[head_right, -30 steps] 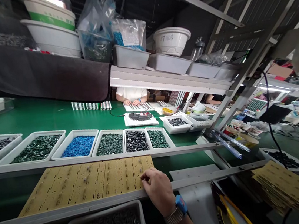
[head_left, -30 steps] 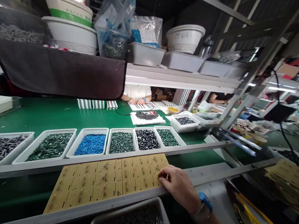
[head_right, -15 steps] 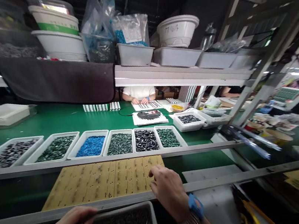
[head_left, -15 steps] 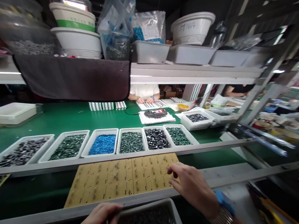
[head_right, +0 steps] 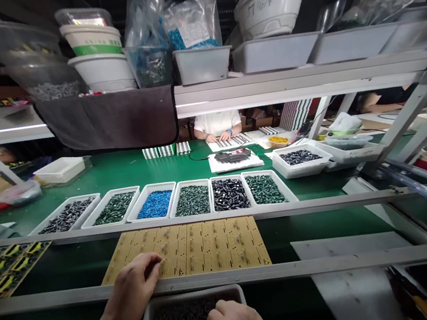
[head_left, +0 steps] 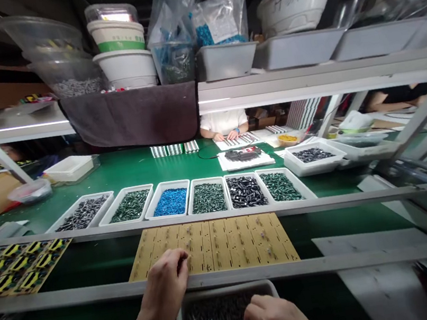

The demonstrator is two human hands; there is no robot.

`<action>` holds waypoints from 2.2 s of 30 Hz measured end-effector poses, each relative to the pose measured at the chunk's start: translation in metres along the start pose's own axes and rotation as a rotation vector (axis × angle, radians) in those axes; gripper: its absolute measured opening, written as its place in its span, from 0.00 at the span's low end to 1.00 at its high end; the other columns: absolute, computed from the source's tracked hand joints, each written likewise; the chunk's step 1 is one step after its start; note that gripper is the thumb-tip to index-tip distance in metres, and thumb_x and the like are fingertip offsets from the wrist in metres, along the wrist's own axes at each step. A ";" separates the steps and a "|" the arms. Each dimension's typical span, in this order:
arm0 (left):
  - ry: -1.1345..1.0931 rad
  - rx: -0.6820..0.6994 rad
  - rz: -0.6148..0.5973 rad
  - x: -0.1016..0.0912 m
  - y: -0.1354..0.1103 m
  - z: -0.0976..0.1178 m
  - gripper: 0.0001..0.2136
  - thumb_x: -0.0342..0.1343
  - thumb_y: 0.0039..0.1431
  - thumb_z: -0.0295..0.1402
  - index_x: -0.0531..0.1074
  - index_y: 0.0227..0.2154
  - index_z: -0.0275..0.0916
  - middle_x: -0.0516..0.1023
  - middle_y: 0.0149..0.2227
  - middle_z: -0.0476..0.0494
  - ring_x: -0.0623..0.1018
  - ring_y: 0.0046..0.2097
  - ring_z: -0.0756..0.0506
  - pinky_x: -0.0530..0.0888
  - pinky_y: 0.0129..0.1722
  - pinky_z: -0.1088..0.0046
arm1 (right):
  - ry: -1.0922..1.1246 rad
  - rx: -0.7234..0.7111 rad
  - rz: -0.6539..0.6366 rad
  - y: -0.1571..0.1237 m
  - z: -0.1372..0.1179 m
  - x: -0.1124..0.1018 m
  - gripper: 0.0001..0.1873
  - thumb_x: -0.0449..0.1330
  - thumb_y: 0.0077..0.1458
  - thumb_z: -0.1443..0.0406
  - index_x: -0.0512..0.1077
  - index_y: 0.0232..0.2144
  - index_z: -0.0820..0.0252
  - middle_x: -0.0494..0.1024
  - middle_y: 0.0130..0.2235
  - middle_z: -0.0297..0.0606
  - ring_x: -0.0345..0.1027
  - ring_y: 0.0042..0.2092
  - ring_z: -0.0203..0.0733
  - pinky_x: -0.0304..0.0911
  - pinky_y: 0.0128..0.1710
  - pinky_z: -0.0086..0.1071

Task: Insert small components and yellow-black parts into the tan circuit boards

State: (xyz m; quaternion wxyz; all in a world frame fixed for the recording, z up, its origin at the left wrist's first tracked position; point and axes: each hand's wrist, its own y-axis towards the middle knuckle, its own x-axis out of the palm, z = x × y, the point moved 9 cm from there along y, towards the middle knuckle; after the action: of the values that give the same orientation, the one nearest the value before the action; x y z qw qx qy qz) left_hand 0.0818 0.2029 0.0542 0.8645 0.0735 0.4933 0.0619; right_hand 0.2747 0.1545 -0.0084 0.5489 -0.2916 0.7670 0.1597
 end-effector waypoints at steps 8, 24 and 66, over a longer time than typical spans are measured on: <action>0.112 -0.025 -0.066 0.006 0.001 0.008 0.08 0.46 0.61 0.24 0.71 0.34 0.36 0.78 0.37 0.37 0.79 0.40 0.38 0.73 0.42 0.59 | -0.144 -0.169 0.174 -0.006 -0.009 0.002 0.09 0.63 0.45 0.72 0.66 0.24 0.57 0.73 0.28 0.30 0.64 0.27 0.34 0.51 0.24 0.29; 0.081 0.204 -0.262 0.001 0.007 0.016 0.10 0.45 0.64 0.25 0.71 0.35 0.36 0.76 0.37 0.41 0.77 0.41 0.43 0.72 0.43 0.65 | 0.225 0.093 -0.149 -0.004 0.004 -0.005 0.12 0.59 0.45 0.75 0.73 0.33 0.58 0.76 0.38 0.37 0.69 0.38 0.40 0.57 0.33 0.28; -0.018 0.339 -0.241 -0.006 0.002 0.014 0.10 0.47 0.64 0.27 0.74 0.35 0.39 0.75 0.35 0.45 0.76 0.38 0.46 0.72 0.40 0.70 | 0.340 0.077 0.092 -0.009 -0.011 -0.041 0.14 0.52 0.35 0.76 0.56 0.24 0.55 0.66 0.27 0.29 0.59 0.29 0.33 0.53 0.28 0.25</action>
State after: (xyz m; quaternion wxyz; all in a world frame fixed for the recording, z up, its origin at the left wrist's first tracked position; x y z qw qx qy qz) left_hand 0.0907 0.2034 0.0664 0.8452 0.1589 0.4943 -0.1267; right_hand 0.2811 0.1527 0.0342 0.4141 -0.2575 0.8669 0.1035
